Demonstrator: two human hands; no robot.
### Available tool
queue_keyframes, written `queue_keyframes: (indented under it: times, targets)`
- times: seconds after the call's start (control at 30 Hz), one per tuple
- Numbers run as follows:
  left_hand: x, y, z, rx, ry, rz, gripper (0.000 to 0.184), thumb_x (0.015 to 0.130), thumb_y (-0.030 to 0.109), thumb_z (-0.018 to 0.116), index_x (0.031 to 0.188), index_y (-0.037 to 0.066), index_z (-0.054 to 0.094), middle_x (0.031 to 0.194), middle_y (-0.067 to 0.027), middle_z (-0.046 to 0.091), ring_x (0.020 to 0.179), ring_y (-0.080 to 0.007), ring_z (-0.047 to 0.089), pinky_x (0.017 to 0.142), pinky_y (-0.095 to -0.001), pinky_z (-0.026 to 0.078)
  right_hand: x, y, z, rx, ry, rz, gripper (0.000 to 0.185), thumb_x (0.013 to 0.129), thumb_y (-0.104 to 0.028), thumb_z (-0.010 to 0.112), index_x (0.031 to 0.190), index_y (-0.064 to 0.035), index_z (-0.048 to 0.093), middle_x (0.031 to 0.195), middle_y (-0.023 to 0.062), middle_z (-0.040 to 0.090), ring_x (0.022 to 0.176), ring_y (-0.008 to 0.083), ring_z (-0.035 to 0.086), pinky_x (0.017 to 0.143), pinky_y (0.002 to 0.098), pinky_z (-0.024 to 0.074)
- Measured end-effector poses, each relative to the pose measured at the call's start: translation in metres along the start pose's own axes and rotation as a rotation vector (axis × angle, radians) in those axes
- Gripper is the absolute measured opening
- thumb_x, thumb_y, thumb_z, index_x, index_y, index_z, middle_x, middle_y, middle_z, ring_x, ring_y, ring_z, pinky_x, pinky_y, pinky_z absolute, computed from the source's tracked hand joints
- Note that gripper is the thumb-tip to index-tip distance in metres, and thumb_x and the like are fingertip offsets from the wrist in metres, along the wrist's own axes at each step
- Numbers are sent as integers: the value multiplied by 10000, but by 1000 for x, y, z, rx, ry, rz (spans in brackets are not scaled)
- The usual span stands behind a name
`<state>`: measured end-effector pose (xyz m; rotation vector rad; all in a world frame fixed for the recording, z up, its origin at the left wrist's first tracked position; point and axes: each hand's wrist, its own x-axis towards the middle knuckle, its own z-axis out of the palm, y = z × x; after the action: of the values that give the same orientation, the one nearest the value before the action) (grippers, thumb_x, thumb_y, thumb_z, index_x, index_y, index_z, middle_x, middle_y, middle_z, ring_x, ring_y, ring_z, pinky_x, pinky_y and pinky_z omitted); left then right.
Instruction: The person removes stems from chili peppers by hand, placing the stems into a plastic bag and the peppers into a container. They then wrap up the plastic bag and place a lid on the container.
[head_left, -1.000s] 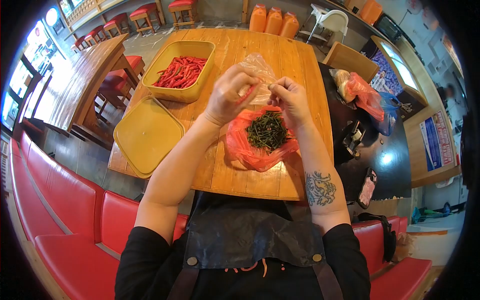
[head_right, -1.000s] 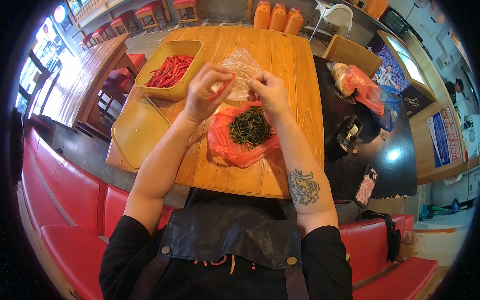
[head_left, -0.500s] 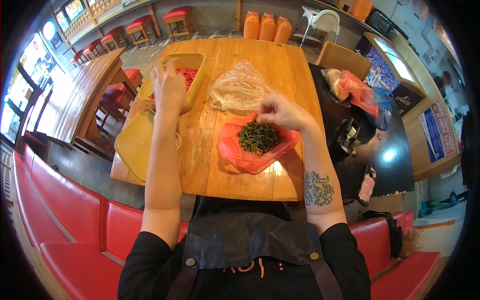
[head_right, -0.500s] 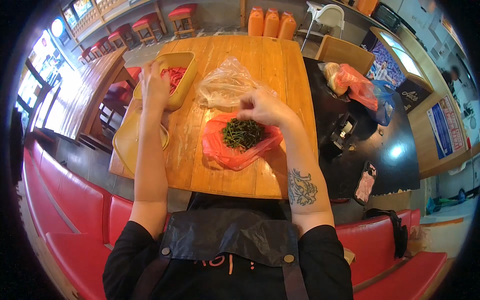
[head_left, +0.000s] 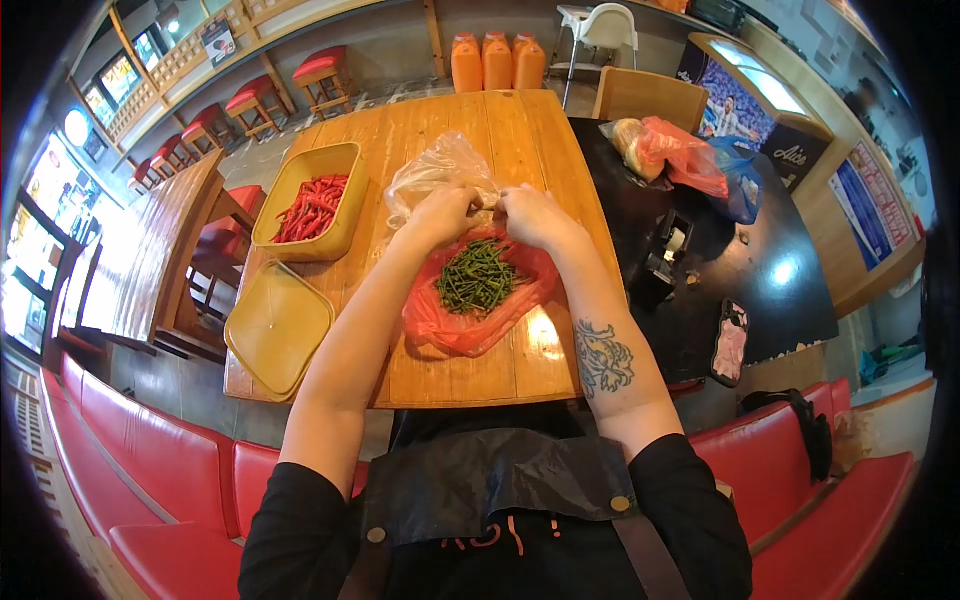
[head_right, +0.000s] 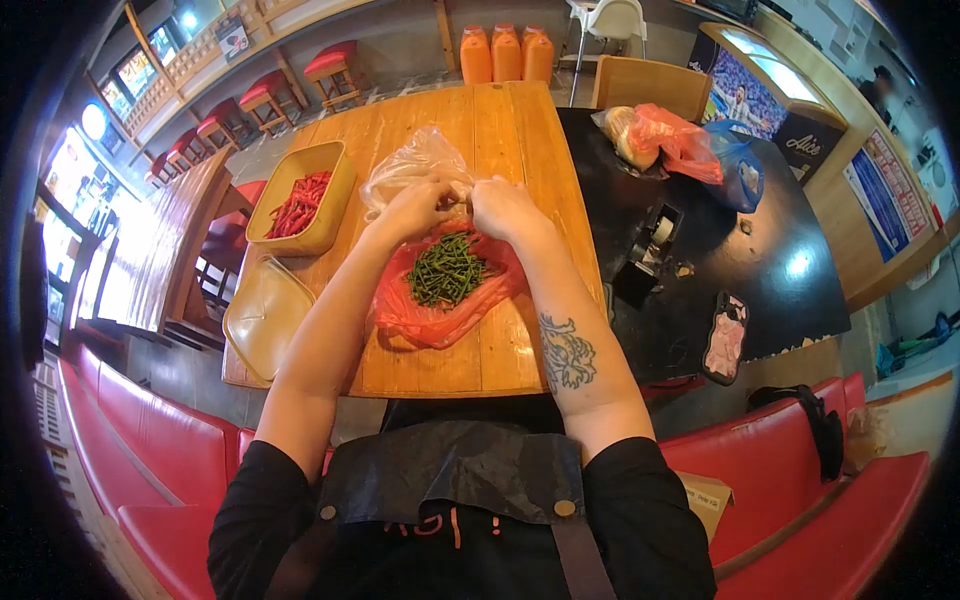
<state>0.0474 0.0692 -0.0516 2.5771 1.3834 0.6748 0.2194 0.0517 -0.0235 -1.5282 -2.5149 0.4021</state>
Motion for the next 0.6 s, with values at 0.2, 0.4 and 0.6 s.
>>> queue_keyframes:
  times: [0.2,0.4,0.6]
  targets:
    - [0,18,-14,-106,-147,-283,162,706,120,614,821,7,603,804,-177,618,792,-330,586,696,-393,453,4,14,14,112,240,-44,167,731,-101,530,860,-58,627,949,144,564,902,312,555,762,422,443]
    - [2,7,-22,-185,-134,-330,141,702,89,591,804,-8,606,727,-120,609,687,-177,586,605,-295,445,3,19,16,59,297,-49,148,737,-96,526,835,-46,624,911,168,582,862,335,569,736,416,460]
    - [0,5,-44,-278,-33,-403,173,702,115,636,835,4,622,724,-41,582,666,-126,537,617,-236,421,11,23,18,89,285,-19,80,695,-46,559,760,-22,598,812,171,589,813,333,559,701,411,441]
